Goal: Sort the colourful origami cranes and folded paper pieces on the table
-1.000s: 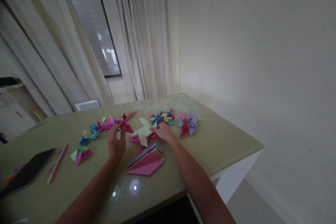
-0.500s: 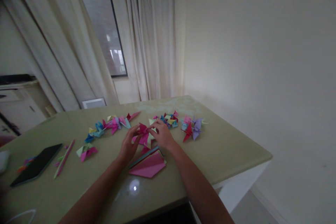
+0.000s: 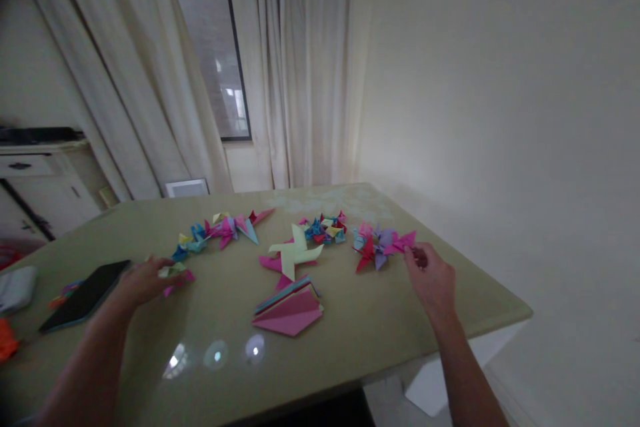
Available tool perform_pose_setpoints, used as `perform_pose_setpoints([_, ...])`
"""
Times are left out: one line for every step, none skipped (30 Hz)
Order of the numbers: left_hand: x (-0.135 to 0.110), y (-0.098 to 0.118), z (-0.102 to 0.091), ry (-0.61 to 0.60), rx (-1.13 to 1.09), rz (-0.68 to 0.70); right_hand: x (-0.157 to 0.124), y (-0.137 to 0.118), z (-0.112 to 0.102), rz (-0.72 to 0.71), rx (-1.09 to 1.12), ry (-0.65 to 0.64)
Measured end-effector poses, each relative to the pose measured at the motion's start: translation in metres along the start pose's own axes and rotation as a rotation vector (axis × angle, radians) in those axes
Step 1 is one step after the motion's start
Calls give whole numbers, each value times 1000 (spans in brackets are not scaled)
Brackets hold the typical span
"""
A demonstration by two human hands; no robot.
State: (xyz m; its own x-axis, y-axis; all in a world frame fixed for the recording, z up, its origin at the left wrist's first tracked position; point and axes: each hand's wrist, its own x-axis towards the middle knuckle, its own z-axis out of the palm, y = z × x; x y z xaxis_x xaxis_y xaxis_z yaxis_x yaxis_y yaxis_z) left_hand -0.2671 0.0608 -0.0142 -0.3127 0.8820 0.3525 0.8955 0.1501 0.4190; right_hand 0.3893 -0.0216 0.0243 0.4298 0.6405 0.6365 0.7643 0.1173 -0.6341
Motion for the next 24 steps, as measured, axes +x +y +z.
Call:
perform_pose_setpoints([-5,-3,5,-48,41,25,-2,14,-6,40,-27,4])
perform_pose_setpoints([-11,-2,11,-85,72,32,-5,25,-10,75,-45,-1])
perform_pose_setpoints([-16,3,16,-117,86,30,-9,34,-12,110,-58,0])
perform_pose_setpoints([-21,11,20,-134,77,33,-12,41,-13,141,-76,2])
perform_pose_setpoints([-25,21,24,-151,59,42,-16,47,-13,166,-101,8])
perform_pose_setpoints([-29,31,26,-166,37,65,-19,50,-12,186,-127,11])
perform_pose_setpoints([-32,41,28,-175,18,99,-21,53,-11,202,-148,7])
perform_pose_setpoints([-35,50,30,-177,4,134,-23,54,-10,211,-163,-3])
perform_pose_setpoints([-38,58,30,-168,-7,166,-24,54,-9,214,-171,-18])
perform_pose_setpoints([-40,64,31,-148,-22,194,-24,54,-9,212,-178,-26])
perform_pose_setpoints([-42,70,31,-117,-44,213,-24,52,-8,204,-184,-20])
perform_pose_setpoints([-43,75,31,-82,-74,228,-24,49,-8,188,-191,0])
perform_pose_setpoints([-44,79,31,-46,-118,242,-24,45,-8,160,-194,28])
perform_pose_setpoints([-45,84,30,-15,-175,259,-25,39,-6,124,-187,60])
perform_pose_setpoints([-46,90,29,13,-243,273,-26,30,-5,84,-164,91])
perform_pose_setpoints([-47,97,28,32,-319,287,-28,20,-2,40,-124,109])
perform_pose_setpoints([-49,107,27,42,-397,301,-30,7,2,-6,-69,107])
perform_pose_setpoints([-52,118,25,40,-470,318,-33,-8,8,-51,-5,83])
perform_pose_setpoints([-56,133,23,26,-535,339,-35,-26,14,-96,74,20])
perform_pose_setpoints([-62,149,21,7,-587,371,-38,-46,22,-136,147,-74])
perform_pose_setpoints([-68,168,19,-36,-613,416,-40,-67,32,-181,227,-206])
perform_pose_setpoints([-75,187,17,-72,-628,454,-42,-88,42,-210,317,-341])
perform_pose_setpoints([-81,208,15,-103,-638,497,-42,-109,54,-219,411,-471])
perform_pose_setpoints([-86,228,13,-133,-644,553,-42,-128,67,-209,500,-588])
